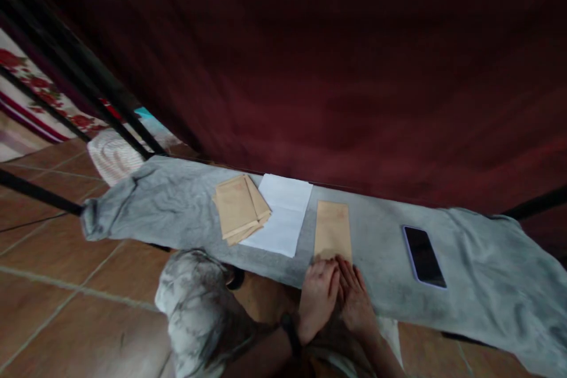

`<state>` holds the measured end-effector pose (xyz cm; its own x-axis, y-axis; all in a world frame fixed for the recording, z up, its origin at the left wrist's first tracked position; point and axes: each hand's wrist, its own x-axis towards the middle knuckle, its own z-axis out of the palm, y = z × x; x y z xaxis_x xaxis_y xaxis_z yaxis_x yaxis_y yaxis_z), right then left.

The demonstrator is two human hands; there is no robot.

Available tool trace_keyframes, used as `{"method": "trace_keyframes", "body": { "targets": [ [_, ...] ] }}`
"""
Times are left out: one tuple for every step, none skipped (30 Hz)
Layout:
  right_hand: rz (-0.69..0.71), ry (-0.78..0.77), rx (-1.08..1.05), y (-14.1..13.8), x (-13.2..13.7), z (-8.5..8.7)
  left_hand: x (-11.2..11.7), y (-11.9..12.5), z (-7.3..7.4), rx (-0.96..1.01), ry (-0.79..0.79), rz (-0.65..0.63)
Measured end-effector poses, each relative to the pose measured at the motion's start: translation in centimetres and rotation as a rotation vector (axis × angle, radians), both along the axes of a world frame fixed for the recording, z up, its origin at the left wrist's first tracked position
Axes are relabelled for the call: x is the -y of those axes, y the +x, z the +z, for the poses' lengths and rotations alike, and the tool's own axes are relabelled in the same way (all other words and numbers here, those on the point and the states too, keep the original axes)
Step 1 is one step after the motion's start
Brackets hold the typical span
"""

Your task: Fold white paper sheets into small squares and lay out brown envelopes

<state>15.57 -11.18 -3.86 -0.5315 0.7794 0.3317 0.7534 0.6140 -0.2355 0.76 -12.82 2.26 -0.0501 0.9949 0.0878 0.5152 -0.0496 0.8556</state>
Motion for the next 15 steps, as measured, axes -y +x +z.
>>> {"method": "trace_keyframes", "body": {
  "targets": [
    [-0.002, 0.024, 0.000, 0.0, 0.1, -0.3, 0.0, -0.2, -0.1, -0.161, 0.072, -0.061],
    [-0.006, 0.043, 0.002, 0.0, 0.2, -0.6, 0.0, -0.4, -0.3, -0.281, 0.115, -0.118],
    [-0.010, 0.056, 0.007, 0.0, 0.3, -0.8, 0.1, -0.6, -0.7, -0.376, 0.142, -0.166],
    [-0.014, 0.065, 0.016, 0.0, 0.4, -0.9, 0.2, -0.8, -1.1, -0.455, 0.163, -0.199],
    [-0.018, 0.069, 0.028, 0.0, 0.5, -1.0, 0.3, -1.0, -1.6, -0.519, 0.179, -0.217],
    [-0.023, 0.071, 0.041, 0.0, 0.6, -1.0, 0.5, -1.1, -2.1, -0.571, 0.193, -0.220],
    [-0.026, 0.073, 0.056, 0.0, 0.7, -1.0, 0.6, -1.3, -2.4, -0.613, 0.208, -0.215],
    [-0.028, 0.081, 0.071, 0.0, 0.8, -1.0, 0.8, -1.4, -2.7, -0.646, 0.221, -0.207],
    [-0.029, 0.092, 0.085, 0.0, 0.9, -0.9, 0.9, -1.5, -2.9, -0.670, 0.232, -0.198],
    [-0.034, 0.104, 0.097, 0.0, 1.0, -0.8, 1.0, -1.6, -3.0, -0.690, 0.238, -0.193],
    [-0.043, 0.118, 0.105, 0.0, 1.1, -0.7, 1.0, -1.6, -3.0, -0.706, 0.241, -0.191],
    [-0.054, 0.131, 0.108, 0.1, 1.1, -0.7, 1.0, -1.6, -3.0, -0.721, 0.240, -0.191],
    [-0.068, 0.140, 0.108, 0.1, 1.2, -0.6, 1.1, -1.6, -3.0, -0.735, 0.235, -0.191],
    [-0.083, 0.146, 0.104, 0.2, 1.2, -0.5, 1.1, -1.5, -3.0, -0.749, 0.226, -0.185],
    [-0.096, 0.147, 0.099, 0.3, 1.3, -0.4, 1.1, -1.5, -3.0, -0.760, 0.217, -0.173]
  ]
}}
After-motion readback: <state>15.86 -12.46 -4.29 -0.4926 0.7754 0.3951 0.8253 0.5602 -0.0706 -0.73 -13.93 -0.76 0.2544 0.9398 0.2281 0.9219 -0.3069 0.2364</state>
